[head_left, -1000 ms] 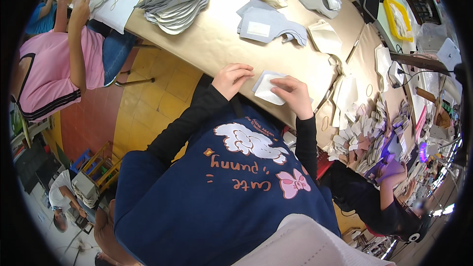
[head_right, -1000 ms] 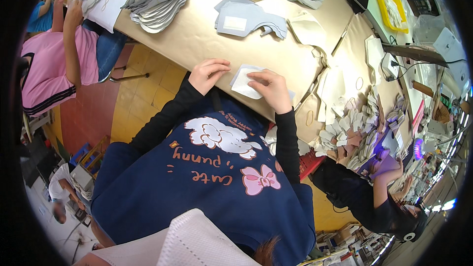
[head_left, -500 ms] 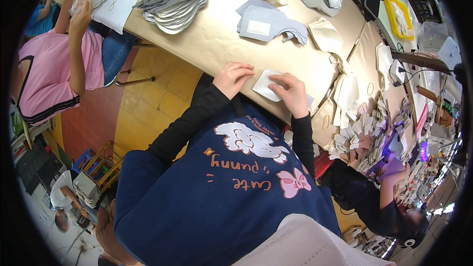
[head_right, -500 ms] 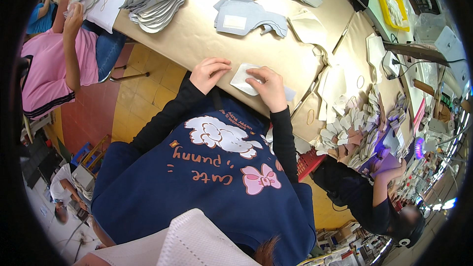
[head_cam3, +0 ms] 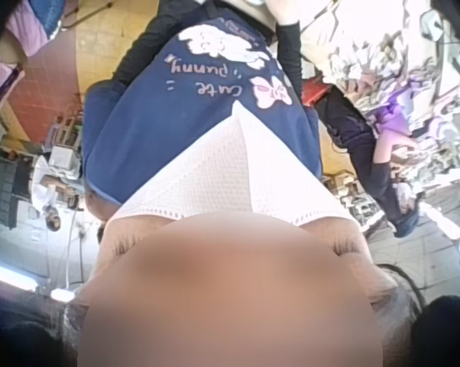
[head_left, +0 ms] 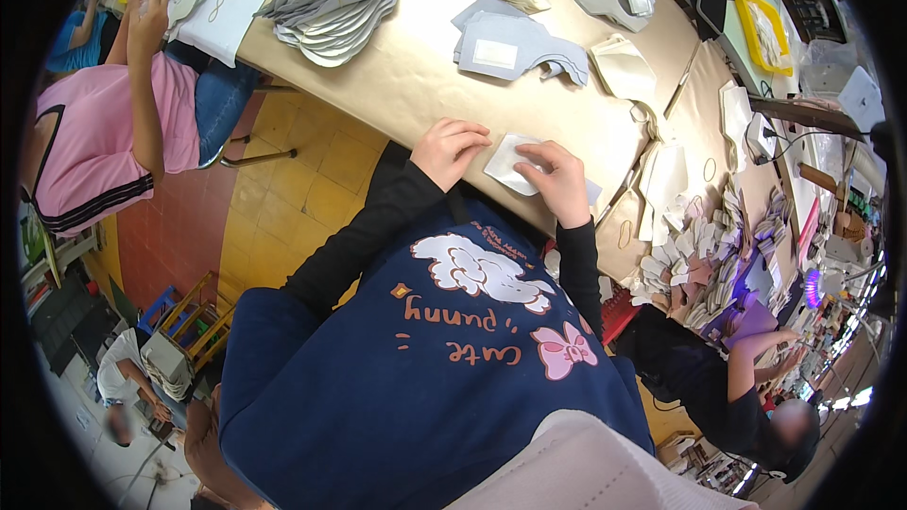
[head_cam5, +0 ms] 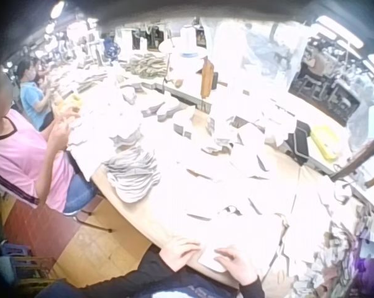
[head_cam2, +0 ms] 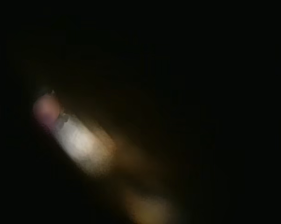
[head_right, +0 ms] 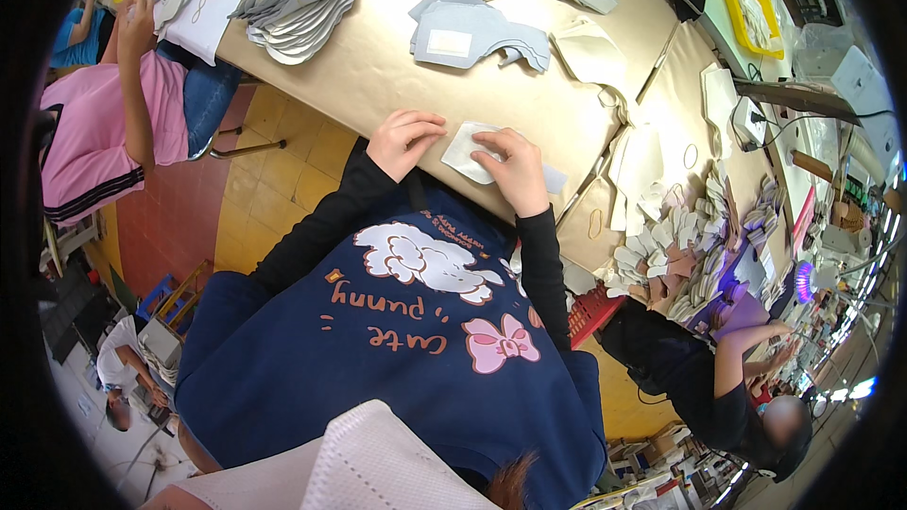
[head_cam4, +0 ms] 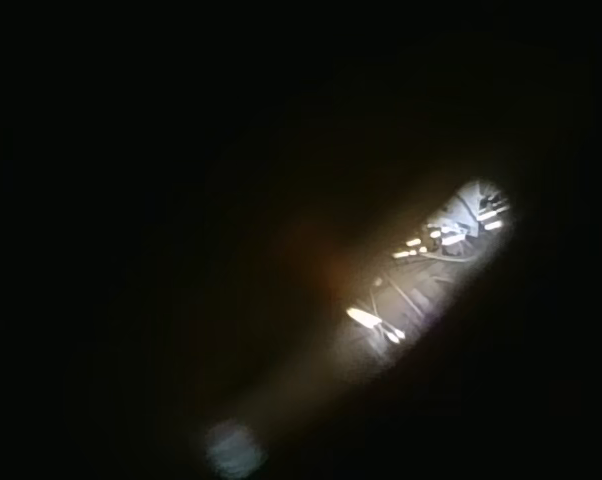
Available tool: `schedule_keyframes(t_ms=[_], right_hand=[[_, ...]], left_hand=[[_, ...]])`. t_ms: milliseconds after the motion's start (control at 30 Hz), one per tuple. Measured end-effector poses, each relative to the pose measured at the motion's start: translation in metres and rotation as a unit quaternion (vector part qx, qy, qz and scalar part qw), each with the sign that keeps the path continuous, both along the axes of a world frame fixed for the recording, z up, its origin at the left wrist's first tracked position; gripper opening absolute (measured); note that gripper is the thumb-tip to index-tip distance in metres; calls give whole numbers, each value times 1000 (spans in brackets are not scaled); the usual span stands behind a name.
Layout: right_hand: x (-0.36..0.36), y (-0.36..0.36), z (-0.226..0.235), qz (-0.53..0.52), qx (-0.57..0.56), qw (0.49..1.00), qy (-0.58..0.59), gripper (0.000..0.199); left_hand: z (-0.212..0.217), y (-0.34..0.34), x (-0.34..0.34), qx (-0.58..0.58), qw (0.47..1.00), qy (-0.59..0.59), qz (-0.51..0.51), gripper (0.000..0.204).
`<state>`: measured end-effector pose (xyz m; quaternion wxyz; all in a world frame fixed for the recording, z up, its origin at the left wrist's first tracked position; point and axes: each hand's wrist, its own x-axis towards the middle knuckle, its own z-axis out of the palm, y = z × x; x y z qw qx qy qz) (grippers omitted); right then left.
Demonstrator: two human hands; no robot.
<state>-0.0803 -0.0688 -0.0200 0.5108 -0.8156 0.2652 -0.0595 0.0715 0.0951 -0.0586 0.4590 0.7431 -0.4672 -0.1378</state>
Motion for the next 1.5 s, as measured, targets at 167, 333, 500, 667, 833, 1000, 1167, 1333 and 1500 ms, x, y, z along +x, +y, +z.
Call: schedule_keyframes(t_ms=[167,333,500,667,833,1000,1167,1333,1500], right_hand=[[-1,0,-2,0,-3,1000,-2,23],[-1,0,-2,4,-6,1000,2,23],[-2,1,-1,13,-31,999,13,24],[-2,2,0,13,-35,999,11,24],[-1,0,2,24,-47,998,23,24],[1,0,5,21,-37,999,29,24],[-11,-6,9,8,-61,998,18,22],[-39,-20,21,-42,-52,993,95,17],[-55,-29,22,-59,-60,990,116,15]], left_hand=[[3,-2,1,13,999,-20,-23,12],[5,-3,-4,24,999,-9,-30,15],[3,-3,-7,27,999,-33,-32,20],[2,-4,-8,32,998,-53,-29,22],[3,-5,-9,35,997,-61,-31,23],[10,-5,-10,70,991,-105,-39,29],[19,-7,-27,143,974,-176,-14,31],[20,-8,-29,133,980,-149,-6,30],[17,-10,-31,131,979,-155,-5,32]])
